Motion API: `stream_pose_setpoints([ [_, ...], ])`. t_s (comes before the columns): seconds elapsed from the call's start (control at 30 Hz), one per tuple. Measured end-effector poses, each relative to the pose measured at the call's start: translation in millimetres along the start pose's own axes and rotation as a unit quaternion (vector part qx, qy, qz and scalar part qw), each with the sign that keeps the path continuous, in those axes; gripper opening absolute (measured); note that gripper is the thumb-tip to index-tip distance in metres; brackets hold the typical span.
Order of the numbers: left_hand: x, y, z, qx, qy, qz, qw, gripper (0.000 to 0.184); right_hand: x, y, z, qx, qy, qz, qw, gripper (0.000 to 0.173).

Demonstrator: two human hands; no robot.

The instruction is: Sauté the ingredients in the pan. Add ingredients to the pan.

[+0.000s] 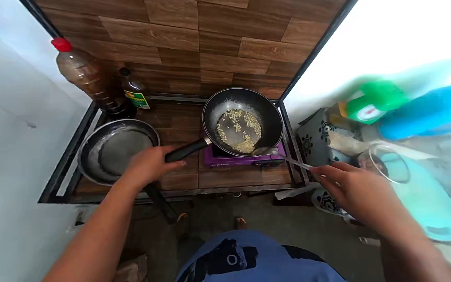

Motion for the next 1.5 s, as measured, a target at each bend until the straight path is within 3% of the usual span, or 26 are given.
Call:
stream_pose_setpoints([
  [0.07,-17.3,2.5,-4.4,-0.076,-0.126,0.124,0.981,0.036,-8.0,12.0,19.6,-0.071,0.015,0.050,0.996,0.023],
  [0.13,-41.0,0.5,-12.0,-0.140,-0.301,0.238,0.913,0.026,-24.3,45.4,35.8,-0.150,0.048,0.091,0.983,0.028],
  [0.2,-63.9,-4.5,-21.6,-0.176,-0.427,0.313,0.830,0.028,-40.8,81.3,41.4,-0.212,0.081,0.090,0.970,0.031],
  [0.27,-81.2,-9.6,-30.3,-0.170,-0.490,0.349,0.781,0.035,-48.0,107.6,43.7,-0.260,0.105,0.064,0.958,0.031],
  [0.4,-104.5,-17.2,-43.2,-0.129,-0.556,0.371,0.732,0.035,-60.4,125.9,53.2,-0.308,0.114,0.039,0.944,0.029],
  [0.53,-110.6,-18.6,-46.4,-0.116,-0.586,0.373,0.710,0.036,-54.3,84.0,84.8,-0.293,0.086,0.085,0.949,0.028],
  [0.67,-110.8,-20.7,-45.7,-0.098,-0.597,0.383,0.698,0.034,-18.8,9.4,117.7,-0.250,0.040,0.043,0.966,0.026],
  [0.73,-110.7,-20.5,-45.2,-0.092,-0.605,0.385,0.691,0.033,-14.4,0.2,126.1,-0.247,0.031,0.055,0.967,0.026],
  [0.83,-113.4,-21.3,-45.1,-0.083,-0.606,0.376,0.696,0.032,-34.5,34.5,113.4,-0.288,0.070,0.121,0.947,0.028],
  [0.93,-118.0,-22.7,-45.6,-0.064,-0.608,0.369,0.700,0.031,-41.3,81.6,89.8,-0.296,0.097,0.091,0.946,0.028],
  [1.03,-122.1,-23.5,-44.9,-0.035,-0.626,0.364,0.688,0.047,-32.0,120.7,80.4,-0.309,0.124,0.071,0.940,0.028],
  [1.17,-123.4,-23.5,-43.7,-0.039,-0.628,0.366,0.686,0.052,-49.5,139.1,98.4,-0.263,0.138,0.097,0.950,0.027],
  [1.3,-124.2,-23.2,-44.2,-0.046,-0.637,0.371,0.674,0.050,-57.5,87.7,119.7,-0.183,0.099,0.108,0.972,0.025],
  [1.5,-124.0,-21.9,-47.1,-0.061,-0.641,0.395,0.655,0.047,-15.7,-0.2,114.4,-0.177,0.048,0.030,0.983,0.021],
])
Point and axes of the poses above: each hand's wrist, its own y-axis towards the middle knuckle, its own x-axis out of the back of the hand, z = x × y, the point moved 8 cm from there along y, towards the middle knuckle, and after that the axes turned 13 degrees about z, right-handed, at the moved point
